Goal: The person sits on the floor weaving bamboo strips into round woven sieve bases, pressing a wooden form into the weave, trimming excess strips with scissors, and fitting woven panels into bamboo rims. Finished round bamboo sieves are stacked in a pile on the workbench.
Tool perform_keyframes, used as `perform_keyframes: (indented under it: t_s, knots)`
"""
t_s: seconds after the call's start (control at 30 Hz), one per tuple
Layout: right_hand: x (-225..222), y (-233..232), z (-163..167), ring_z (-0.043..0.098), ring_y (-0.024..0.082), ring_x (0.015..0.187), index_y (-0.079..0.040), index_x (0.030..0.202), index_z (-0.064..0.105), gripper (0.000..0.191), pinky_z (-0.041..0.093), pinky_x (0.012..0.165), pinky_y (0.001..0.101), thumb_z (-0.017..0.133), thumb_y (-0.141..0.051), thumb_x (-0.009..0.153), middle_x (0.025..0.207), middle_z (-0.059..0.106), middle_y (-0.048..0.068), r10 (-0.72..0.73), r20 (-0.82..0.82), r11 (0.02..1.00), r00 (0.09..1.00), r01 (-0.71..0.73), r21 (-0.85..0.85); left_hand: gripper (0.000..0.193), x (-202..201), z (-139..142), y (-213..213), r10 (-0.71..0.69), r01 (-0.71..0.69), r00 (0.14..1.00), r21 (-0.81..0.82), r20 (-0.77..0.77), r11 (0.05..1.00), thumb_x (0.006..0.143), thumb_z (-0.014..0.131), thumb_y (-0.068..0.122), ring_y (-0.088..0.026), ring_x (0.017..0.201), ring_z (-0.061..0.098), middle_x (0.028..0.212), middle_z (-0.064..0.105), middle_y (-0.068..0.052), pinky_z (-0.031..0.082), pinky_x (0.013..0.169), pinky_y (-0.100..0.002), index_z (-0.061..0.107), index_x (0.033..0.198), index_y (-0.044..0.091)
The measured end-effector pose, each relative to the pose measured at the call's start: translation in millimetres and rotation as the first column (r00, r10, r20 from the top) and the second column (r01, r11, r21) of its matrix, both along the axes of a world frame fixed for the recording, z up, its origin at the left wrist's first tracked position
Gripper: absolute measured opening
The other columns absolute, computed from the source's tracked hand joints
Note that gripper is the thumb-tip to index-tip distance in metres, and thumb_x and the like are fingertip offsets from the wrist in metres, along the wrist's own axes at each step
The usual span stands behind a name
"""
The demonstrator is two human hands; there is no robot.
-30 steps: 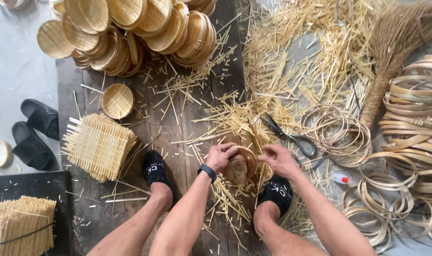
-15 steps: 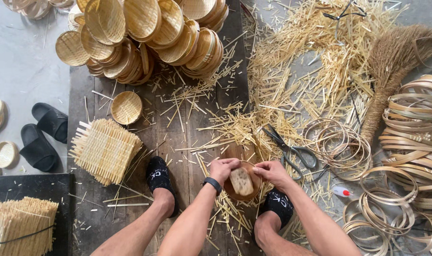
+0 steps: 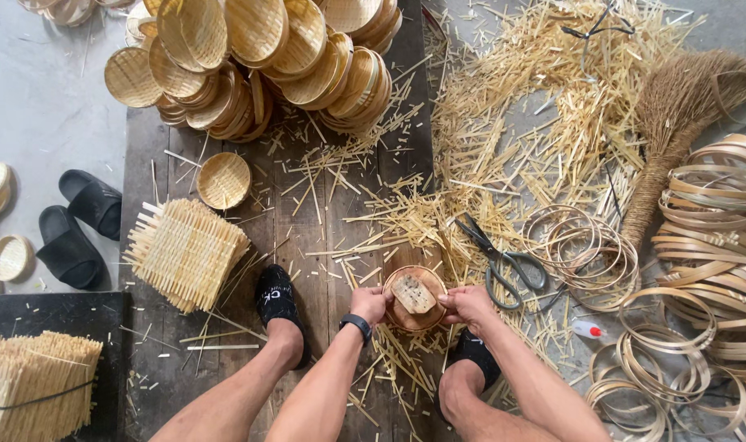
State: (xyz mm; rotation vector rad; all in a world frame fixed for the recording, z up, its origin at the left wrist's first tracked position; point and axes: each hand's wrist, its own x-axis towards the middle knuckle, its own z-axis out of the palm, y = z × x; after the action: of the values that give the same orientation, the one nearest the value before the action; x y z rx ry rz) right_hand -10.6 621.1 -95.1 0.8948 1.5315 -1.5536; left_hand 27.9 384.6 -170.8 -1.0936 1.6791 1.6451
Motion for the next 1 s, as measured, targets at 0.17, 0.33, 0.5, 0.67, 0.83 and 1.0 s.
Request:
perform_keyframes:
  t_s: [0.17, 0.33, 0.5, 0.67, 0.83, 1.0]
  knots:
    - [12, 3, 11, 0.075, 0.022, 0.080, 0.005, 0.115, 0.066, 0.034, 0.064, 0.070, 0.0362, 0.075, -0.009, 0.086, 0.097, 0.077, 0.014, -0.154, -0.065, 0.954, 0.986, 0.132, -0.270, 0.038, 16, 26, 3, 0.271, -0.256, 0.962, 0.251, -0.023, 0.933, 0.097, 0.063, 0.011, -0.018, 0.082, 0.075, 0.109, 0.078, -0.010, 0.064, 0.068, -0.033, 0.065, 0.133, 0.001]
    - [30, 0, 12, 0.077, 0.025, 0.080, 0.009, 0.109, 0.070, 0.030, 0.066, 0.069, 0.0365, 0.073, -0.013, 0.090, 0.096, 0.077, 0.016, -0.025, -0.082, 0.960, 0.996, 0.001, -0.281, 0.032, 41, 55, 28, 0.395, -0.423, 0.906, 0.391, 0.154, 0.817, 0.099, 0.061, 0.003, -0.022, 0.090, 0.073, 0.111, 0.073, -0.012, 0.066, 0.078, -0.037, 0.055, 0.130, -0.001]
    - [34, -4, 4, 0.076, 0.024, 0.074, 0.004, 0.104, 0.075, 0.022, 0.065, 0.065, 0.0351, 0.071, -0.014, 0.091, 0.091, 0.079, 0.015, 0.002, -0.081, 0.977, 0.997, -0.020, -0.214, 0.022, 41, 45, 45, 0.398, -0.409, 0.912, 0.245, 0.097, 0.879, 0.096, 0.061, 0.002, -0.021, 0.083, 0.074, 0.102, 0.075, -0.012, 0.065, 0.071, -0.034, 0.068, 0.116, -0.003]
    - [38, -10, -1, 0.076, 0.024, 0.071, 0.005, 0.099, 0.076, 0.020, 0.062, 0.060, 0.0351, 0.073, -0.013, 0.092, 0.087, 0.078, 0.016, -0.009, -0.144, 0.994, 0.989, -0.006, -0.105, 0.018, 40, 37, 50, 0.384, -0.393, 0.918, 0.119, 0.096, 0.912, 0.095, 0.066, 0.003, -0.021, 0.079, 0.072, 0.098, 0.075, -0.011, 0.066, 0.067, -0.034, 0.071, 0.110, -0.005]
    - [37, -6, 7, 0.077, 0.026, 0.074, 0.003, 0.103, 0.075, 0.030, 0.065, 0.062, 0.0368, 0.070, -0.024, 0.092, 0.088, 0.078, 0.019, 0.076, -0.083, 0.987, 0.994, -0.087, -0.132, 0.024, 31, 57, 36, 0.214, -0.211, 0.976, 0.064, -0.047, 0.975, 0.092, 0.067, 0.002, -0.019, 0.079, 0.072, 0.098, 0.075, -0.011, 0.064, 0.068, -0.034, 0.070, 0.116, 0.001]
    - [26, 7, 42, 0.078, 0.024, 0.090, -0.001, 0.128, 0.058, 0.064, 0.063, 0.068, 0.0422, 0.062, -0.051, 0.088, 0.115, 0.072, 0.022, 0.060, -0.124, 0.994, 0.990, -0.070, -0.082, 0.039, 17, 91, 6, -0.244, 0.116, 0.844, -0.283, -0.477, 0.952, 0.086, 0.069, 0.008, -0.020, 0.092, 0.074, 0.104, 0.079, -0.009, 0.061, 0.084, -0.037, 0.072, 0.125, 0.008]
